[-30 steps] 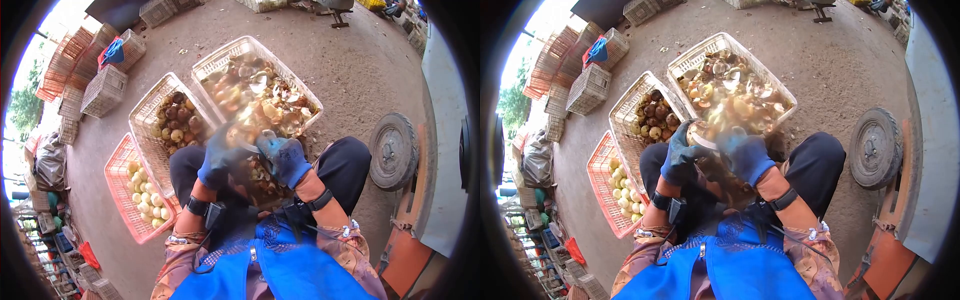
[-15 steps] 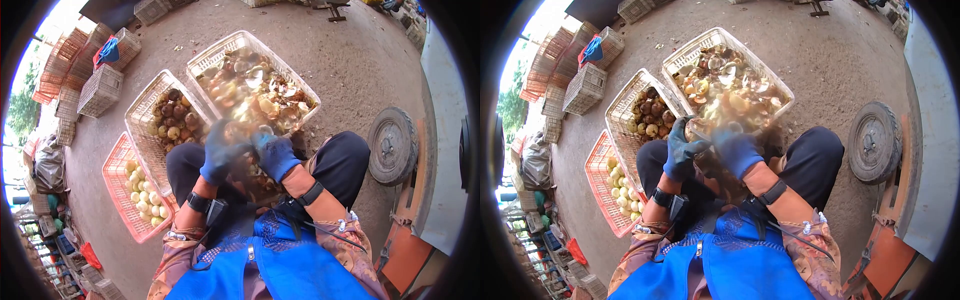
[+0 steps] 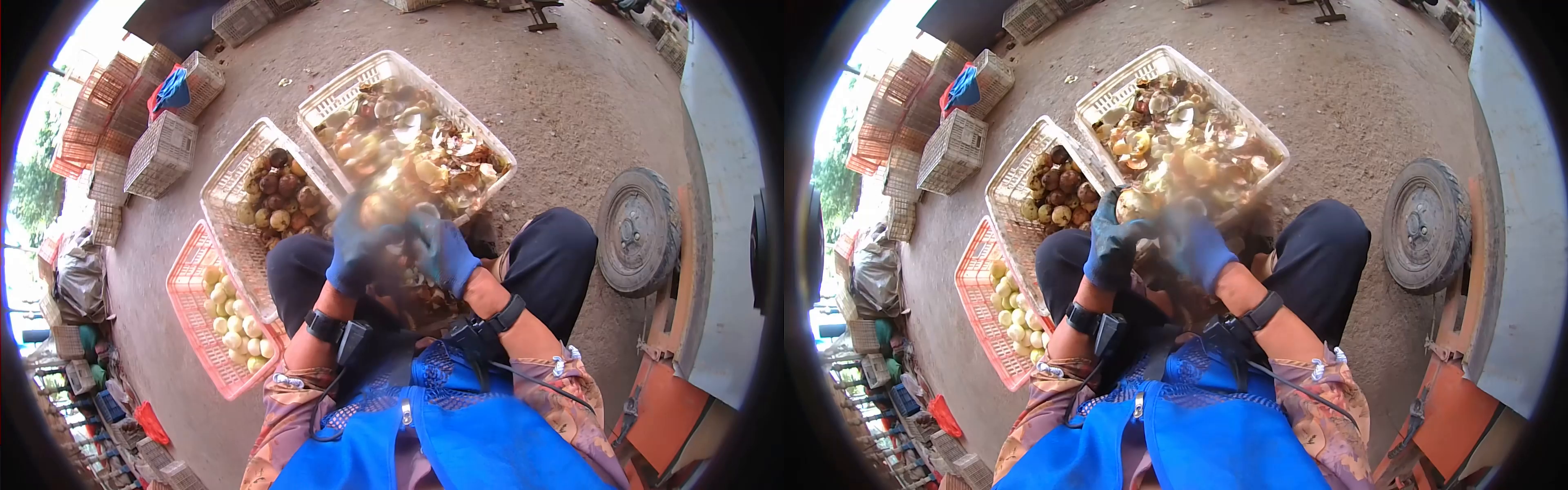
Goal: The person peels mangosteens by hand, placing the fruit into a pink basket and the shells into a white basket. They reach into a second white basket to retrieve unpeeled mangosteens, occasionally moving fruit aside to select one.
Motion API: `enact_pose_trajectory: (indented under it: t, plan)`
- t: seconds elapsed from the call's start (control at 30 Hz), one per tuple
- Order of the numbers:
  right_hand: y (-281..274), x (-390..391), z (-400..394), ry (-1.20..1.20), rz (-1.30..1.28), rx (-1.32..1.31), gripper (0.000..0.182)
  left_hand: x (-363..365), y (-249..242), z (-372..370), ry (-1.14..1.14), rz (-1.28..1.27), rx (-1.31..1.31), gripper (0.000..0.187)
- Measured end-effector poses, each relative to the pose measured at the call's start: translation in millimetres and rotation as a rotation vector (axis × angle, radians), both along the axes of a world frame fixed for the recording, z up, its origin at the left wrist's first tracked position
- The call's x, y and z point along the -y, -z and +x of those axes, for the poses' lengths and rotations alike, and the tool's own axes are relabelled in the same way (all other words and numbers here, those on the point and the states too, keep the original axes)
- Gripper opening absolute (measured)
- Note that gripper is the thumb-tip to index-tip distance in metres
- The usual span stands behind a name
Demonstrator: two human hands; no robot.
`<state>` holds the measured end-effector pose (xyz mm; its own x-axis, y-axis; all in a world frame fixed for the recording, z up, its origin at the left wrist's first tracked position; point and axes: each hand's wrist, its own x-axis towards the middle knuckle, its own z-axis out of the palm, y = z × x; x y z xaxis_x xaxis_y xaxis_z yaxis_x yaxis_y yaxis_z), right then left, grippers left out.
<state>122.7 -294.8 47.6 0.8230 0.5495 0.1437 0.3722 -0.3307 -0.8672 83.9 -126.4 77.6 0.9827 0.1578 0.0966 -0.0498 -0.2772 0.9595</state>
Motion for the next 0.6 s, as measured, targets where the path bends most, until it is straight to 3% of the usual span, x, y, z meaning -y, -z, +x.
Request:
enact_pose_trajectory:
  t: [0.03,0.07,0.1,0.13,0.2,0.27,0.3,0.33,0.4,0.6]
  plan:
    - [-8.9,3.9,-0.4,0.0,-0.001,0.001,0.021,-2.1,4.5,1.7,0.037,0.089,0.049,0.036]
    - [-17.2,9.6,-1.1,-0.012,-0.162,0.135,0.021,-3.4,8.2,2.6,0.074,0.176,0.098,0.052]
    - [-20.7,12.8,-1.7,-0.025,-0.323,0.268,0.022,-4.5,11.2,1.9,0.075,0.174,0.097,0.052]
    - [-19.9,10.3,-2.1,-0.025,-0.326,0.263,0.022,-3.9,9.9,0.3,0.065,0.102,0.028,0.052]
    - [-19.2,-1.0,0.6,0.096,-0.566,0.246,0.024,-1.3,15.3,1.6,0.056,0.029,-0.04,0.052]
    - [-23.8,-9.8,3.9,0.115,-0.575,0.179,0.026,7.1,20.4,9.3,0.013,0.273,0.352,0.054]
    - [-24.9,-12.5,5.5,0.136,-0.584,0.108,0.029,12.3,20.9,6.0,-0.051,-0.048,0.149,0.056]
    - [-22.9,-13.8,7.7,0.141,-0.583,0.104,0.029,14.3,11.7,7.3,-0.046,-0.047,0.147,0.056]
    - [-11.9,-14.6,9.7,0.189,-0.45,0.038,0.024,18.5,1.2,7.4,-0.027,0.202,0.279,0.054]
    - [-6.8,-8.7,23.2,0.065,-0.299,-0.103,0.021,6.9,22.9,9.5,-0.002,0.269,0.269,0.052]
